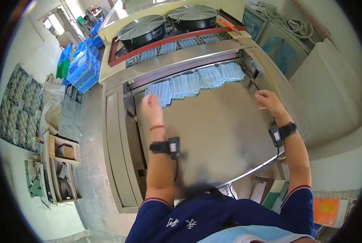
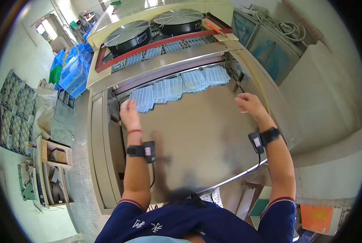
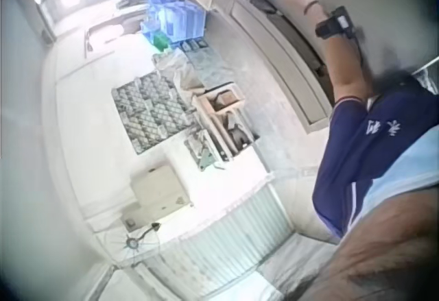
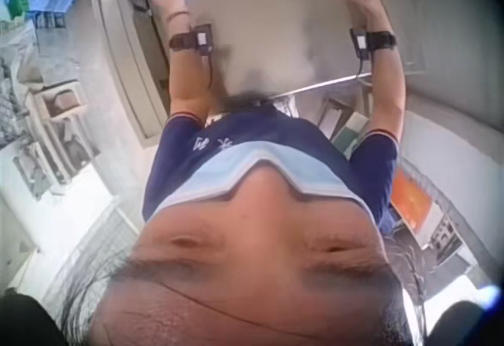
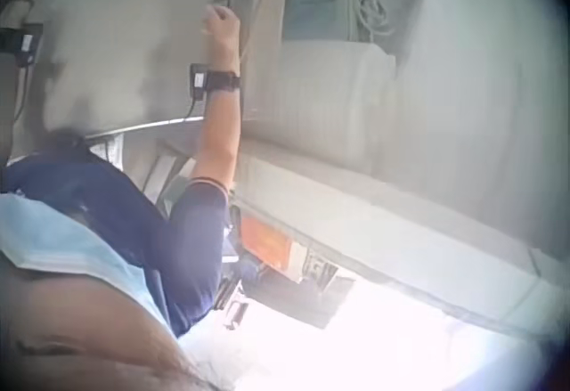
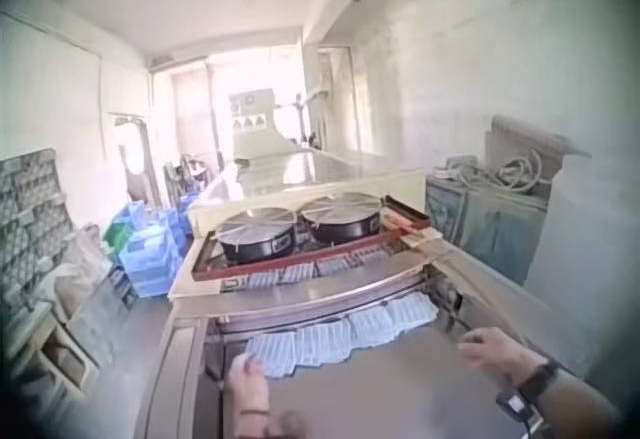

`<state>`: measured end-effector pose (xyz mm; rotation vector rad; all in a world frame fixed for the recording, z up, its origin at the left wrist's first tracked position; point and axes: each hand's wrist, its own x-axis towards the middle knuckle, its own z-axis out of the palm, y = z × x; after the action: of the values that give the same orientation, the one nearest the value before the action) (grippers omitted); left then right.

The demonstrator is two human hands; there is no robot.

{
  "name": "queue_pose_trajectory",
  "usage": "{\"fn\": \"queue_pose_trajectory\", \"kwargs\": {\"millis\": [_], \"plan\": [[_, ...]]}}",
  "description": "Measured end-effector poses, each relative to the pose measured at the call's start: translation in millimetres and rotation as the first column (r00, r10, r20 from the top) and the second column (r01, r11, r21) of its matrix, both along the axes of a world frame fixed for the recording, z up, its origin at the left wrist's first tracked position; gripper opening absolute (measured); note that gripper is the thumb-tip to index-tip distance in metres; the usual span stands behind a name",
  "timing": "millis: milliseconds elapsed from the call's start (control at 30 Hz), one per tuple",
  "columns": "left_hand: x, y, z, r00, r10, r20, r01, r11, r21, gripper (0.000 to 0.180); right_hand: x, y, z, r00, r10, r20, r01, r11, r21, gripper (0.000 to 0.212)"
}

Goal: Sort and stack blue rectangular filters on a metal work table and place them into a storage rack.

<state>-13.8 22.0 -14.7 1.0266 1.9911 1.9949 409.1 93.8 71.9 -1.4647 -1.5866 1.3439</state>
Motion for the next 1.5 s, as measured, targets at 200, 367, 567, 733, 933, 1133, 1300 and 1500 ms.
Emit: {"fn": "queue_pose_trajectory", "kwargs": {"millis": [200,367,567,733,933,1133,1300,1500], "plan": [[-71,36,-26,0.872,0.105,-0.478,-0.359,0.800,-0.480,0.039,11,165,-89,0.932,0.012,0.361,-0.039,0.997,0.067,0.051],[-87,64,-55,0.844,-0.015,-0.537,-0.397,0.656,-0.642,0.056,4,254,-161,0.706,-0.220,0.673,-0.105,0.907,0.407,0.070],[-86,101,-66,0.884,-0.092,-0.458,-0.359,0.494,-0.792,0.080,-46,285,-163,0.595,-0.186,0.781,-0.098,0.949,0.301,0.075],[-38,138,-61,0.883,-0.108,-0.456,-0.395,0.353,-0.848,0.094,-87,276,-160,0.607,-0.224,0.763,-0.040,0.949,0.311,0.081],[-11,130,-74,0.802,-0.123,-0.585,-0.502,0.392,-0.771,0.094,-100,239,-160,0.596,-0.303,0.744,-0.004,0.925,0.379,0.084],[10,76,-68,0.820,-0.129,-0.558,-0.462,0.427,-0.777,0.093,-87,176,-149,0.598,-0.246,0.763,0.009,0.954,0.300,0.085],[35,28,-59,0.842,-0.173,-0.511,-0.402,0.428,-0.809,0.091,-62,107,-146,0.589,-0.332,0.737,0.083,0.932,0.354,0.082],[47,-38,-62,0.811,-0.268,-0.520,-0.373,0.447,-0.813,0.089,-35,1,-139,0.550,-0.369,0.749,0.187,0.929,0.320,0.081]]}}
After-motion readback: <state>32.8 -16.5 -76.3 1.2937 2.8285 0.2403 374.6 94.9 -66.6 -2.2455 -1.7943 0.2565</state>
